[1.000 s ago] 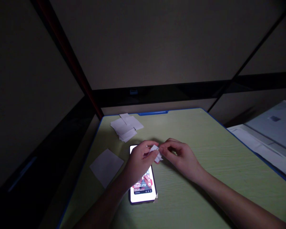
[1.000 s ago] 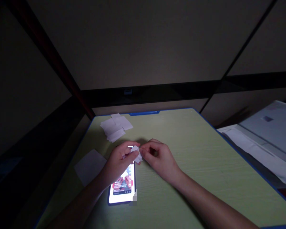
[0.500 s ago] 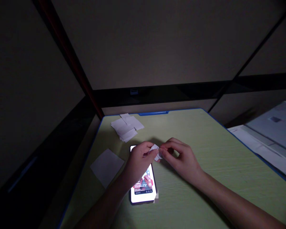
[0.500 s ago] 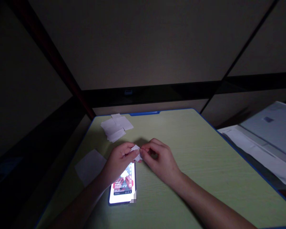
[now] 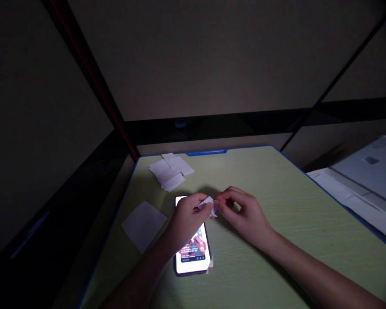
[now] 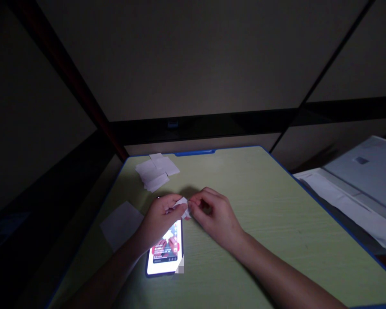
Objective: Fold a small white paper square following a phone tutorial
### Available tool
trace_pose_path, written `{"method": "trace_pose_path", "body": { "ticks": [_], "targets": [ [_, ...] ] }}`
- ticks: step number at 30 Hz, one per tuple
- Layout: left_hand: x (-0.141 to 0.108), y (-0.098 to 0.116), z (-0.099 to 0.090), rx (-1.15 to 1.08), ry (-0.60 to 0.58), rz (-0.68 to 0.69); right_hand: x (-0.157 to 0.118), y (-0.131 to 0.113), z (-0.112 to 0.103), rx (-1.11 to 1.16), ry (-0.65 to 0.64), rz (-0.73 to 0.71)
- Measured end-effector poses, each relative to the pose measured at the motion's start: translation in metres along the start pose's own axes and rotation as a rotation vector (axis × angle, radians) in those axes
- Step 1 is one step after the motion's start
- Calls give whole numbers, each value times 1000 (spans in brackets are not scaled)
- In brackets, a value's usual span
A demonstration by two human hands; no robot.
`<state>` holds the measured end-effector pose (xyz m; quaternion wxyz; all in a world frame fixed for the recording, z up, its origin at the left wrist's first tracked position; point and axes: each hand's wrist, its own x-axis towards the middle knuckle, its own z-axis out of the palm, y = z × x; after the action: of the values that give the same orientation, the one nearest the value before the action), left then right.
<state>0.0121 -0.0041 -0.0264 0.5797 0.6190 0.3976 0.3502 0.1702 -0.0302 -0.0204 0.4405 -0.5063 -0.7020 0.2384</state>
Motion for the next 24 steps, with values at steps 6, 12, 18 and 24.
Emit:
{"method": "trace_pose_path", "body": {
  "ticks": [6,12,18,24],
  "targets": [
    [-1,0,0,28,14,-5,1,2,-2,47,22,18],
    [-1,3,-1,60,30,-1,1,-1,-3,70,3,36],
    [-1,-1,-1,32,7,18,0,1,0,78,-38,29],
    [-3,5,-1,43,-33,-1,1,2,0,51,-18,30]
  ]
}}
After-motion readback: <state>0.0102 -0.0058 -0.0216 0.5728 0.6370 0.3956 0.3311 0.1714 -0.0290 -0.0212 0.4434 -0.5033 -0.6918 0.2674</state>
